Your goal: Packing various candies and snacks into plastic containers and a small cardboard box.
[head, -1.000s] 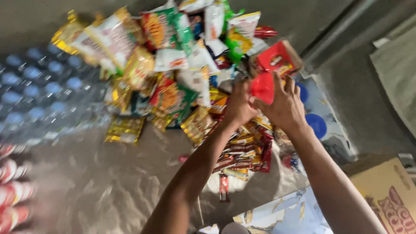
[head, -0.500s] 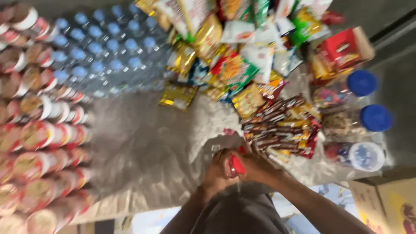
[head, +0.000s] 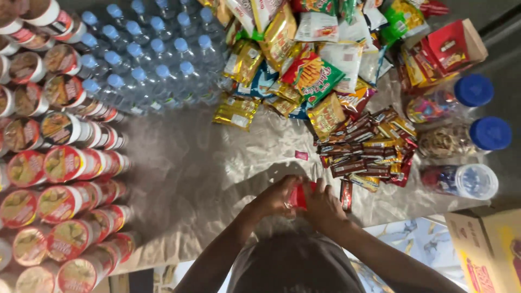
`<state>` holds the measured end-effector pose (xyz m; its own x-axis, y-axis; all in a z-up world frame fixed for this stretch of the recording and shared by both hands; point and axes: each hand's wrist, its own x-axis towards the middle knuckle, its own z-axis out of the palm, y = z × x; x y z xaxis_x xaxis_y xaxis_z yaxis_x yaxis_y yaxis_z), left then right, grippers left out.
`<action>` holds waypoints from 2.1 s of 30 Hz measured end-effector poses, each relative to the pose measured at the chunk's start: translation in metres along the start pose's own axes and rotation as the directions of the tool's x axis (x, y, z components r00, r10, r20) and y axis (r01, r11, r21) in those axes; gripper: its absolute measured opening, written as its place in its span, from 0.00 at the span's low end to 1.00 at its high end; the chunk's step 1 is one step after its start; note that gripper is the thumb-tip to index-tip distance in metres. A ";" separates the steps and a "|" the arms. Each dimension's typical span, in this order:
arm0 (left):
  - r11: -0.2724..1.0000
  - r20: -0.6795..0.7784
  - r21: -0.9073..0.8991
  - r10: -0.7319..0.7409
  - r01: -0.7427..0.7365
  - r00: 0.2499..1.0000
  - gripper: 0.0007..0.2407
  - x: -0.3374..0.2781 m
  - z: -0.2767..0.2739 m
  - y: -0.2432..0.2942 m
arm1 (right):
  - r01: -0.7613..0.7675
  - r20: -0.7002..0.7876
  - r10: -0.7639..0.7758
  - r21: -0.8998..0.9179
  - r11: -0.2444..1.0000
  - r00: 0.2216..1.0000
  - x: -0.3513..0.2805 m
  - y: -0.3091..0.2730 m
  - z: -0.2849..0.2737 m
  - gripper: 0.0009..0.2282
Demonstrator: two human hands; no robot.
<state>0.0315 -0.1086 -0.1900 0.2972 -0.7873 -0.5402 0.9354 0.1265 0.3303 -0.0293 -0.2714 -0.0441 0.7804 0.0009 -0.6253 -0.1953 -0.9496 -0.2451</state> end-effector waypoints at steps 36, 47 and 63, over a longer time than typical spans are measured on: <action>-0.476 0.255 0.880 0.492 0.011 0.832 0.05 0.124 -0.046 0.073 | -0.028 -0.252 0.087 0.227 0.974 0.964 -0.085 0.048 -0.058 0.47; -0.226 0.397 0.917 0.569 -0.328 0.720 0.12 -0.061 0.095 0.069 | -0.018 -0.291 0.102 0.279 0.960 0.951 -0.079 0.060 -0.054 0.49; 0.585 0.099 0.689 0.509 -0.428 0.855 0.49 -0.048 0.051 0.019 | 0.120 -0.226 -0.028 0.402 0.908 0.974 -0.072 0.049 -0.072 0.47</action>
<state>0.0250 -0.0985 -0.1185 0.7114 -0.6684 -0.2172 0.2876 -0.0052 0.9577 -0.0521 -0.3404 0.0420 0.8997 -0.0434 -0.4343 -0.3228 -0.7360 -0.5950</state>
